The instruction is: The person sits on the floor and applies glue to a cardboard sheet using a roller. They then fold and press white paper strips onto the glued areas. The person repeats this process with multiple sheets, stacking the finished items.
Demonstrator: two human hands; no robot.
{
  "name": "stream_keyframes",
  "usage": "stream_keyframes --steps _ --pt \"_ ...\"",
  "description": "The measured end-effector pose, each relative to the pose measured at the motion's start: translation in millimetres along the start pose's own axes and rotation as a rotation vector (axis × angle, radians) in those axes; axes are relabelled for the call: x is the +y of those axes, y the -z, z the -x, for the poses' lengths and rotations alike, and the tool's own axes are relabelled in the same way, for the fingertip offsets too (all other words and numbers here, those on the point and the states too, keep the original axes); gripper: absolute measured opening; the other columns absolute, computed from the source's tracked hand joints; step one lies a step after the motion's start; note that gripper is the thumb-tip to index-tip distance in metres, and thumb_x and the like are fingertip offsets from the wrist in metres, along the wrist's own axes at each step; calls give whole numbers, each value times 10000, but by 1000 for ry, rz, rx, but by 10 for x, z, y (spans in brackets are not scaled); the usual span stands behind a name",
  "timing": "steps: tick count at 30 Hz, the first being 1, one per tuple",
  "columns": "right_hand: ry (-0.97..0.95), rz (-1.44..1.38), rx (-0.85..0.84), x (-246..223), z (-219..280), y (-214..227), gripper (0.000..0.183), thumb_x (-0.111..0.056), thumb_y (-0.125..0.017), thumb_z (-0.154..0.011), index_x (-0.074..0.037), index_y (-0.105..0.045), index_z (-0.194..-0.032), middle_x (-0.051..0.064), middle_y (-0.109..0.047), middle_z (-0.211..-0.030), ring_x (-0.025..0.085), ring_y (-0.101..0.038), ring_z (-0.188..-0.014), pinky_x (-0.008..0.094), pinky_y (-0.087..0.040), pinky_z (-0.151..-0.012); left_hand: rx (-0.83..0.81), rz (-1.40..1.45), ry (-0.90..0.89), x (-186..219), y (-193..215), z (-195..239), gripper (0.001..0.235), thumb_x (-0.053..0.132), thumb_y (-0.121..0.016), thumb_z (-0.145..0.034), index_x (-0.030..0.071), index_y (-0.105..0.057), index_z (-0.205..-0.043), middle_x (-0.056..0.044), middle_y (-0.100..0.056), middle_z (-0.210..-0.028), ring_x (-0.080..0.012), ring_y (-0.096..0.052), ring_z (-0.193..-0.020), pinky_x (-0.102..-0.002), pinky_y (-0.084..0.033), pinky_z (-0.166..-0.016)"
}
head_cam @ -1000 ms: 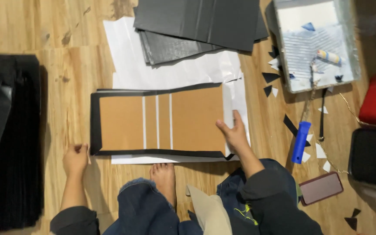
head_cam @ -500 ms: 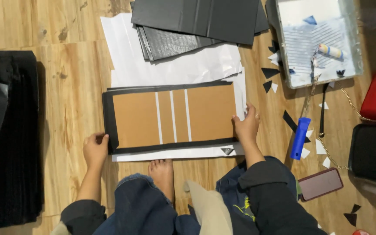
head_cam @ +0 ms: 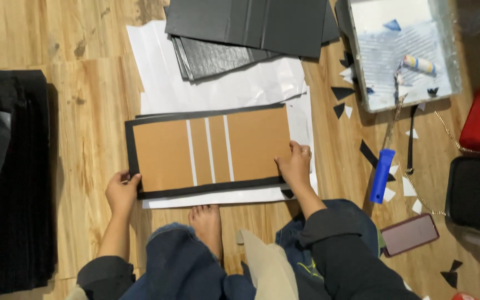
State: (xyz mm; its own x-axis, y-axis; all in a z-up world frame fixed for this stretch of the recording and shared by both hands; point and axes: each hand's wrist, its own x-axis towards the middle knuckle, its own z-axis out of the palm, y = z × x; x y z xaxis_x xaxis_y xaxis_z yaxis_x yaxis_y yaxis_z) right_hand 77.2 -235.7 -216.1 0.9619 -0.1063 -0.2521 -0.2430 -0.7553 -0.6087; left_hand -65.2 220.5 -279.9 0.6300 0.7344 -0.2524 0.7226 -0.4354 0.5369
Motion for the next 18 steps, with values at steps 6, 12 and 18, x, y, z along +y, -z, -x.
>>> stream_keyframes --steps 6,12,18 --pt "91 -65 -55 34 -13 -50 633 -170 -798 -682 0 -535 -1232 180 -454 -1116 383 -493 -1075 409 -461 -911 -73 383 188 -466 -92 -268 549 168 -800 -750 28 -552 -1220 -141 -623 -1060 -293 -614 -961 -395 -530 -722" --pt "40 -80 -24 17 17 -64 544 -119 -772 -697 3 -566 -1186 151 -488 -1047 314 -567 -965 359 -504 -829 -159 422 139 -139 51 -76 565 55 -754 -753 -40 -492 -1245 -172 -613 -1058 -297 -603 -937 -401 -527 -707" --pt "-39 -55 -18 41 -33 11 460 -145 -748 -733 -26 -586 -1147 110 -497 -1024 280 -586 -956 359 -502 -814 -112 151 120 -69 30 -10 545 187 -834 -709 36 -595 -1175 -120 -638 -1002 -286 -619 -935 -404 -538 -726"
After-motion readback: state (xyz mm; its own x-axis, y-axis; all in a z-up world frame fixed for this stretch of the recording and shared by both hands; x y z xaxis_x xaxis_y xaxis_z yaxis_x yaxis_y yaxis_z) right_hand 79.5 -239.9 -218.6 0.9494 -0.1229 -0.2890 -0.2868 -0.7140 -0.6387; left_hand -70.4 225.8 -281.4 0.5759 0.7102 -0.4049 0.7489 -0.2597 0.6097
